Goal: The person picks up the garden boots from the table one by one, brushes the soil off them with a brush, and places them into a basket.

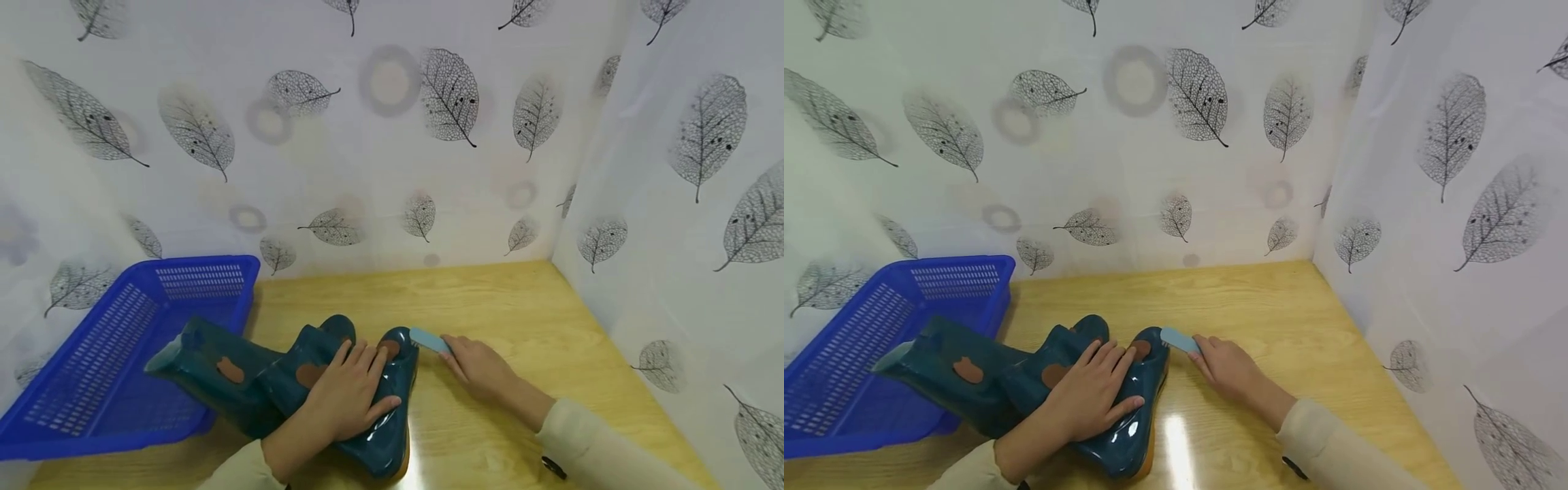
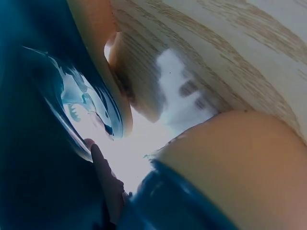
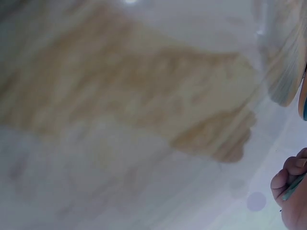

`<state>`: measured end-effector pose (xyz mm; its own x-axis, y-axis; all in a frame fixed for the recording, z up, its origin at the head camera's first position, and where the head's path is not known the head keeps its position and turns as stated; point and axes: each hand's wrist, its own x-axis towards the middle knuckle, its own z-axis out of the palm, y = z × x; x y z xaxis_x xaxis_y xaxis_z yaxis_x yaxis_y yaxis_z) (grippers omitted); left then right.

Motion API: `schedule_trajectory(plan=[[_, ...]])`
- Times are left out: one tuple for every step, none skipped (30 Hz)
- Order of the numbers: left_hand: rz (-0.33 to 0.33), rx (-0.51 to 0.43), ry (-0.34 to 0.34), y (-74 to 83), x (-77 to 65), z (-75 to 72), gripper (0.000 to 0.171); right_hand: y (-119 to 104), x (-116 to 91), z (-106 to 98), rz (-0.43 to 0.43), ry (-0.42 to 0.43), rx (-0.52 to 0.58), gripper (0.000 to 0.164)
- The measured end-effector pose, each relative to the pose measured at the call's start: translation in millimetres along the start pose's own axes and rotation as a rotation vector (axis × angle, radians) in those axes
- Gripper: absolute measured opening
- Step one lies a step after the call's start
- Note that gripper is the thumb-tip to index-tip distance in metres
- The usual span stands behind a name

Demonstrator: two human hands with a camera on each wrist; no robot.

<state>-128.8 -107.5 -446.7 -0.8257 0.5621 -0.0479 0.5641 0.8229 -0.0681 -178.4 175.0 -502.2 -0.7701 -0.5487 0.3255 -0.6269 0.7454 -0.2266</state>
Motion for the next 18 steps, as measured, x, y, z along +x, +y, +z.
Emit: schedule_trajectory(plan=[[-0.001, 0.001, 0.0, 0.6, -0.3, 0.6, 0.086, 0.3, -1.5, 0.4, 0.0, 0.008, -0.003, 0.036], [-0.002, 0.001, 0.0, 1.2, -0.4, 1.1, 0.086, 0.7, -2.8, 0.7, -0.001, 0.017, -0.005, 0.036], [-0.005, -0.001, -0.003, 1.5, -0.6, 1.4, 0.086, 1.1, -4.0, 0.6, -0.005, 0.023, -0.004, 0.036], [-0.008, -0.002, -0.007, 1.8, -0.8, 1.8, 0.086, 1.6, -5.3, 0.7, -0.011, 0.028, -0.006, 0.036], [-0.009, -0.004, -0.014, 2.0, -1.1, 2.1, 0.086, 2.2, -6.4, 1.0, -0.02, 0.032, -0.01, 0.037], [-0.01, -0.007, -0.019, 2.1, -1.4, 2.1, 0.086, 2.7, -7.5, 1.2, -0.03, 0.037, -0.013, 0.037], [-0.011, -0.008, -0.024, 2.0, -1.6, 2.5, 0.086, 3.4, -8.5, 1.8, -0.039, 0.041, -0.018, 0.037], [-0.012, -0.01, -0.026, 1.9, -1.7, 2.7, 0.086, 4.2, -9.3, 2.2, -0.047, 0.048, -0.027, 0.037], [-0.013, -0.01, -0.027, 1.7, -1.7, 2.9, 0.086, 5.2, -9.8, 2.9, -0.055, 0.057, -0.041, 0.037], [-0.012, -0.009, -0.026, 1.5, -1.7, 2.8, 0.087, 6.1, -10.1, 3.5, -0.062, 0.069, -0.054, 0.037], [-0.012, -0.008, -0.022, 1.4, -1.7, 2.9, 0.086, 7.1, -10.1, 3.8, -0.069, 0.08, -0.069, 0.036], [-0.012, -0.004, -0.014, 1.1, -1.5, 2.8, 0.086, 8.0, -9.9, 3.9, -0.076, 0.094, -0.081, 0.036], [-0.012, -0.001, -0.006, 0.9, -1.2, 2.8, 0.086, 9.1, -9.4, 3.9, -0.084, 0.11, -0.093, 0.036], [-0.012, 0.001, 0.002, 0.6, -1.0, 2.5, 0.086, 10.2, -8.7, 3.6, -0.091, 0.126, -0.108, 0.035], [-0.012, 0.004, 0.008, 0.5, -0.7, 2.1, 0.086, 11.1, -8.1, 3.1, -0.097, 0.138, -0.118, 0.035], [-0.012, 0.006, 0.012, 0.3, -0.5, 1.9, 0.085, 11.7, -7.6, 2.0, -0.102, 0.146, -0.124, 0.035], [-0.012, 0.005, 0.015, 0.2, -0.3, 1.9, 0.085, 12.5, -7.4, 1.5, -0.107, 0.152, -0.133, 0.035], [-0.012, 0.004, 0.014, 0.0, -0.3, 1.9, 0.085, 13.2, -7.1, 0.8, -0.111, 0.157, -0.135, 0.035]])
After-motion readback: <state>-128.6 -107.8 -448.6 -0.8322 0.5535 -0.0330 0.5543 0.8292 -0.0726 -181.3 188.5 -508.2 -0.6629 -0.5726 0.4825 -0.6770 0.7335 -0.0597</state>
